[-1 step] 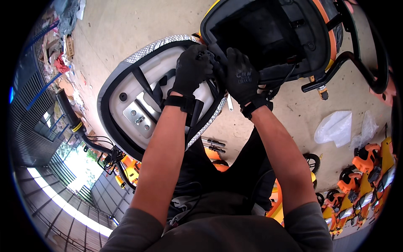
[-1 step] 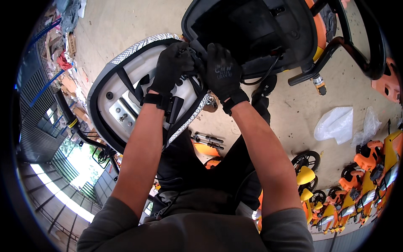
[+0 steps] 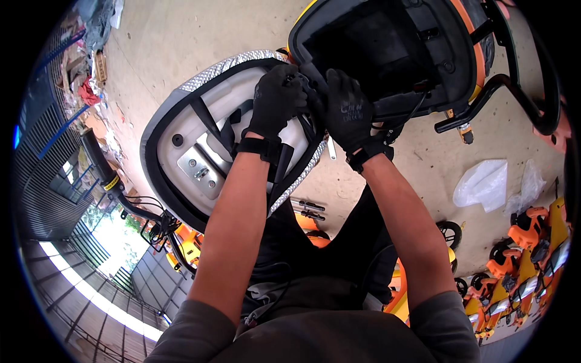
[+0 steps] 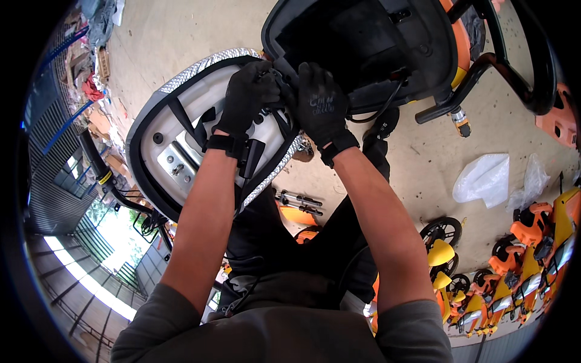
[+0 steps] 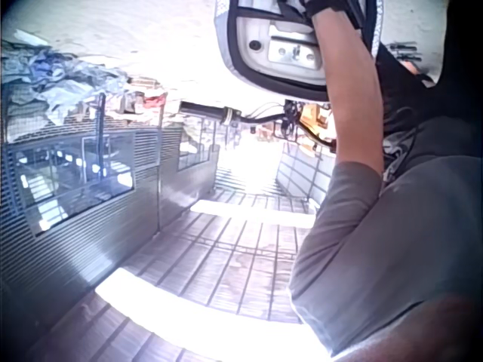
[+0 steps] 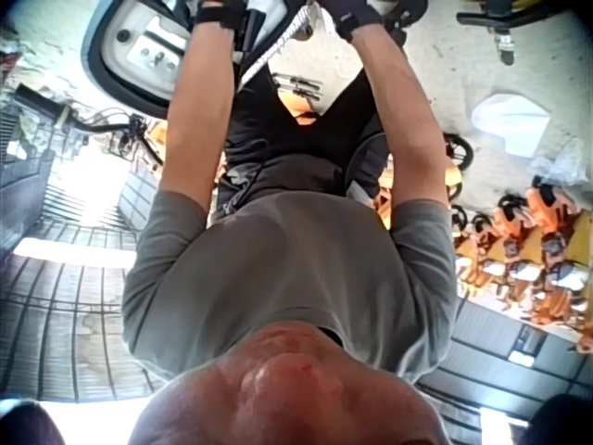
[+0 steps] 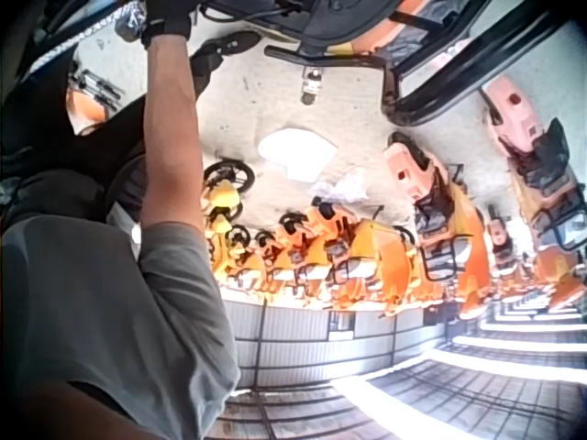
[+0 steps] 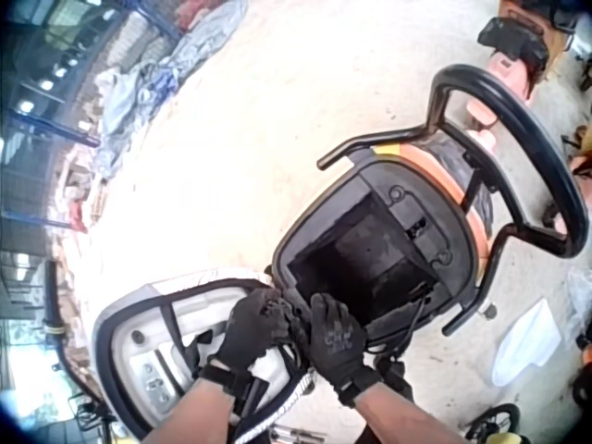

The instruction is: The person uses a power drill to remove fasteners from a scooter frame, picks up a seat assembly, and installs it onto the scooter by securing the hinge with the power drill.

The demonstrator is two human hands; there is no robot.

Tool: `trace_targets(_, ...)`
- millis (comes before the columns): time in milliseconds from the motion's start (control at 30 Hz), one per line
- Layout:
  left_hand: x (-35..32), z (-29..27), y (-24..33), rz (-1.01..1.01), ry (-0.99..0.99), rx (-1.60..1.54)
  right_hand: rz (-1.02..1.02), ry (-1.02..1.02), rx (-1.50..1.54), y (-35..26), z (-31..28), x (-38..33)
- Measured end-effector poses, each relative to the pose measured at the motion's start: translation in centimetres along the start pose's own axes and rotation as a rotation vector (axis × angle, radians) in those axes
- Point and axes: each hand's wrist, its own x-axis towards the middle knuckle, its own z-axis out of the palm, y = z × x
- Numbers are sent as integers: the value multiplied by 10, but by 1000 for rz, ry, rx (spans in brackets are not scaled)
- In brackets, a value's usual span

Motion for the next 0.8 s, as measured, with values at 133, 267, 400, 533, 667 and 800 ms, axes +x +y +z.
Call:
trace_targets(133, 14, -5, -27, 211, 22, 177, 13, 44, -25, -8, -6, -15)
trace_targets(267, 8, -3, -17, 116, 2, 95, 283, -9, 147, -35, -26, -53)
trace_targets(400, 8, -4, -14, 122, 6, 177, 931, -174, 693, -47, -8, -94)
trace_targets(533, 8, -3, -15, 106, 21, 118, 974, -491, 1241, -43, 1, -88)
trace_targets(667, 9, -5, -17, 423, -88, 468, 896, -241, 1546, -47, 30, -95)
trace_targets(800, 9, -4, -12, 588, -56, 668, 1177, -149, 1880, -51, 30, -92)
